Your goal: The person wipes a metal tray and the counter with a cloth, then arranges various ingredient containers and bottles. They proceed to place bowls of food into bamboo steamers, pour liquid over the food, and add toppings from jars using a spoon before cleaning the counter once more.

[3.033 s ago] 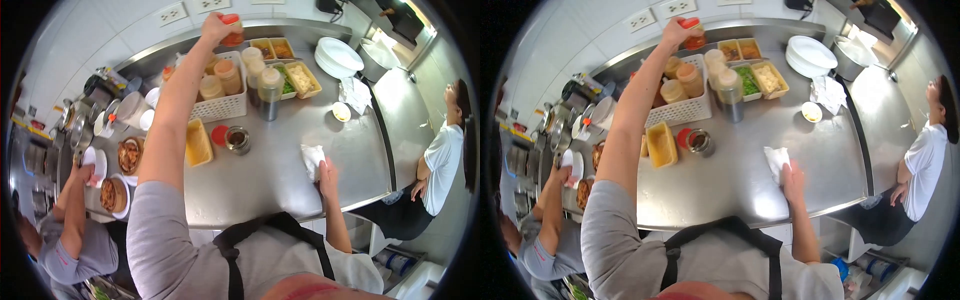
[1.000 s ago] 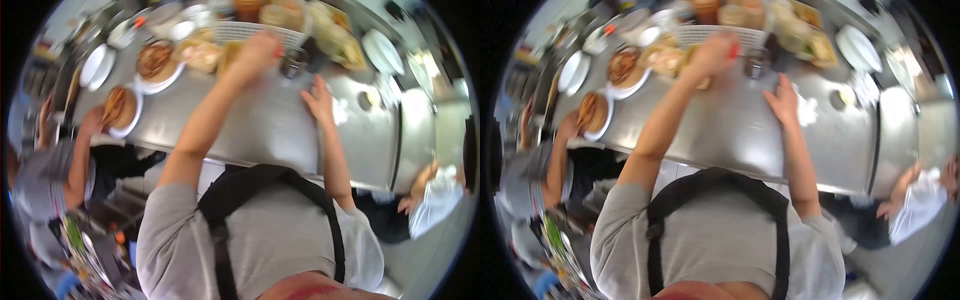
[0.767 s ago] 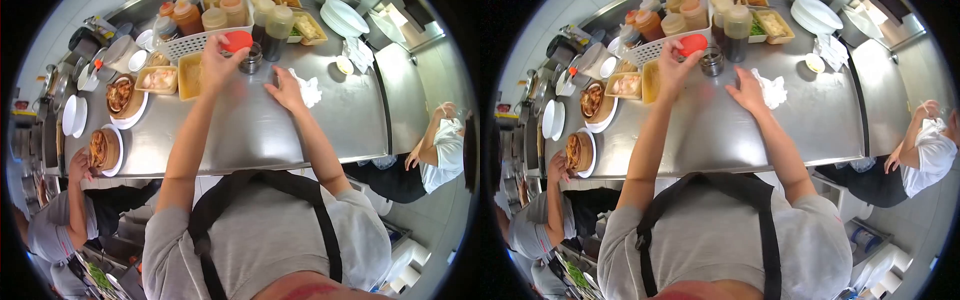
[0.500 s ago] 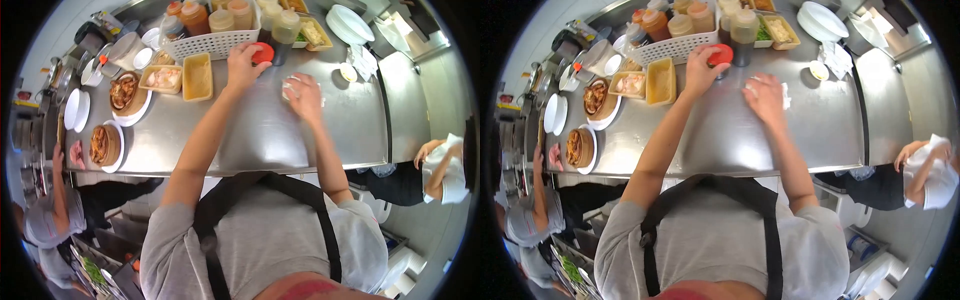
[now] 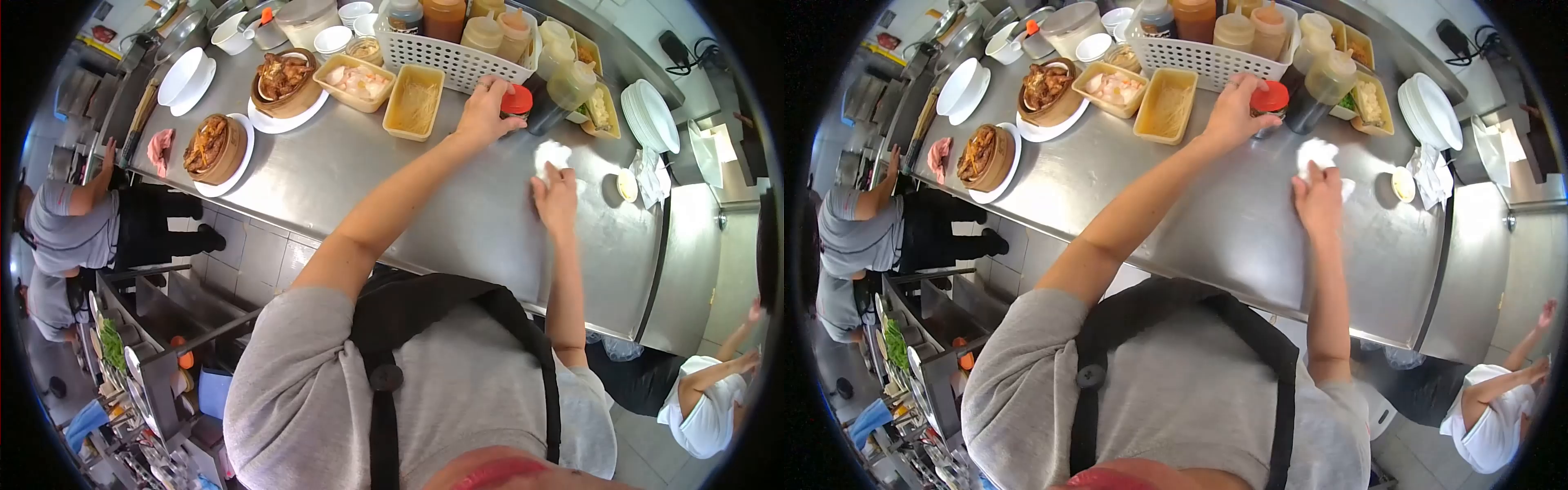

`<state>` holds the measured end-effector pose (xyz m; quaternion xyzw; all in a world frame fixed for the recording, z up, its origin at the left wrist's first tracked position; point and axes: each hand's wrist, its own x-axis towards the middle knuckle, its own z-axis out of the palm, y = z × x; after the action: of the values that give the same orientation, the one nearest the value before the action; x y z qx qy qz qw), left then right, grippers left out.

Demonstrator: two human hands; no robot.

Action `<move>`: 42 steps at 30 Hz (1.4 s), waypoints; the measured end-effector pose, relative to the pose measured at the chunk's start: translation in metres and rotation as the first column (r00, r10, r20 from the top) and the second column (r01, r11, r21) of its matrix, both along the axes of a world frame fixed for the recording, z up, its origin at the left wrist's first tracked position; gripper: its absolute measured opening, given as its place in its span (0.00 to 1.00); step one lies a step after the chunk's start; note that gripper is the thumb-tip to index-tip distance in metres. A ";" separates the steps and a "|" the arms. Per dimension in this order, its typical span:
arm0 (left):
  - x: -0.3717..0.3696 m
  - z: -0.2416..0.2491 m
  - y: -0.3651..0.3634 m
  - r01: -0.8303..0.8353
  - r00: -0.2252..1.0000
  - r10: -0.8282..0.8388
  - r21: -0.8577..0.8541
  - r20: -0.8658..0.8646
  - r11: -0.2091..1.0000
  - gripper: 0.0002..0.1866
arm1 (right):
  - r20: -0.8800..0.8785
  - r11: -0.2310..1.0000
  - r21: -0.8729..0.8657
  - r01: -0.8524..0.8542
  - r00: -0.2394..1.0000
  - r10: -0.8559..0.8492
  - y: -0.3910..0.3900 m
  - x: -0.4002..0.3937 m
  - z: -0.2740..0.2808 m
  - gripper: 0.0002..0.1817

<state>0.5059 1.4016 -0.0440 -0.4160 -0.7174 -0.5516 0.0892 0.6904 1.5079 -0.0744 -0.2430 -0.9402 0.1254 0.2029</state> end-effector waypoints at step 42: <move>-0.077 0.023 -0.187 -0.446 0.808 0.226 -0.315 -0.544 0.838 0.32 | -0.140 0.932 -0.334 -0.137 0.986 0.095 -0.124 -0.127 0.028 0.46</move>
<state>0.4289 1.2147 -0.0208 -0.4124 -0.8381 -0.2323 0.2714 0.5630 1.3835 -0.0461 -0.2105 -0.9027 0.3134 0.2066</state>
